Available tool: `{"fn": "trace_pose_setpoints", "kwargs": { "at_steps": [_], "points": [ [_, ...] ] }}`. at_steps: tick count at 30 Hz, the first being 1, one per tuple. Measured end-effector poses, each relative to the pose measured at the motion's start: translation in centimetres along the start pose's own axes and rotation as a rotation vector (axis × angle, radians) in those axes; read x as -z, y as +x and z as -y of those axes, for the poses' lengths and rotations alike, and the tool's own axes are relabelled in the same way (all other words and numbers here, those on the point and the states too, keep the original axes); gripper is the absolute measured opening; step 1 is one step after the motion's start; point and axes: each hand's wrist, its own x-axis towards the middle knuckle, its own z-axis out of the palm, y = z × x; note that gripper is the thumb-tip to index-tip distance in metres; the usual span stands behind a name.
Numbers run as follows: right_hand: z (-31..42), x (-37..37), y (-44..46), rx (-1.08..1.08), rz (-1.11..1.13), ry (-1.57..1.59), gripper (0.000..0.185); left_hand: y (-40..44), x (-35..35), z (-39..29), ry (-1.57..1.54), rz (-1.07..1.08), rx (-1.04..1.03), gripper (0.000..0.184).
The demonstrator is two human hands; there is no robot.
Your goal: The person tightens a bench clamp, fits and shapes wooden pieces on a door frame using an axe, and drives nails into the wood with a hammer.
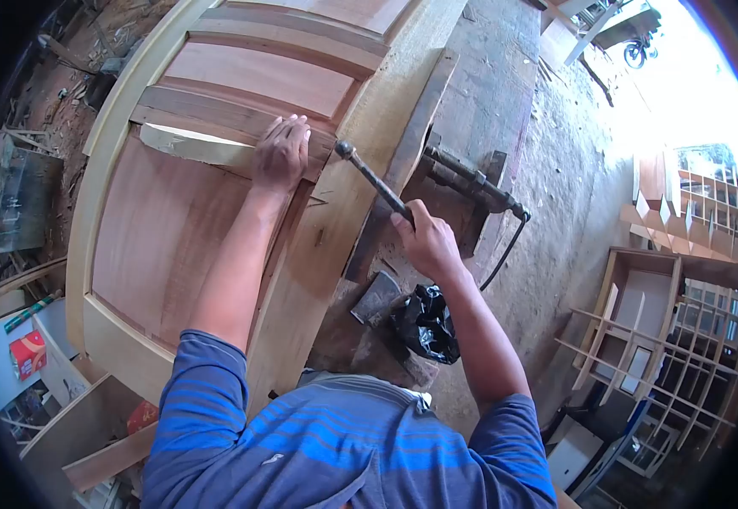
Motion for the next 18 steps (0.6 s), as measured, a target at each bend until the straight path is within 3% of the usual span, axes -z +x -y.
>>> {"fn": "trace_pose_setpoints", "kwargs": {
  "at_steps": [3,9,13,17,18],
  "points": [
    [-0.4,0.0,0.0,0.072,-0.142,-0.023,0.035,-1.7,0.7,-1.3,-0.047,-0.098,0.031,0.024],
    [-0.7,0.2,2.0,0.302,-0.318,0.033,0.033,-3.3,0.6,-1.8,-0.058,-0.066,0.096,0.023],
    [-1.7,1.0,4.3,0.260,-0.099,-0.371,0.040,-2.9,0.8,-1.9,-0.035,-0.049,0.064,0.023],
    [-2.2,0.3,4.3,0.217,-0.155,-0.174,0.045,-2.9,0.8,-2.0,-0.042,-0.054,0.089,0.025],
    [-2.3,-0.3,4.5,0.236,-0.132,-0.265,0.046,-3.1,0.8,-2.1,-0.045,-0.060,0.086,0.025]
  ]
}}
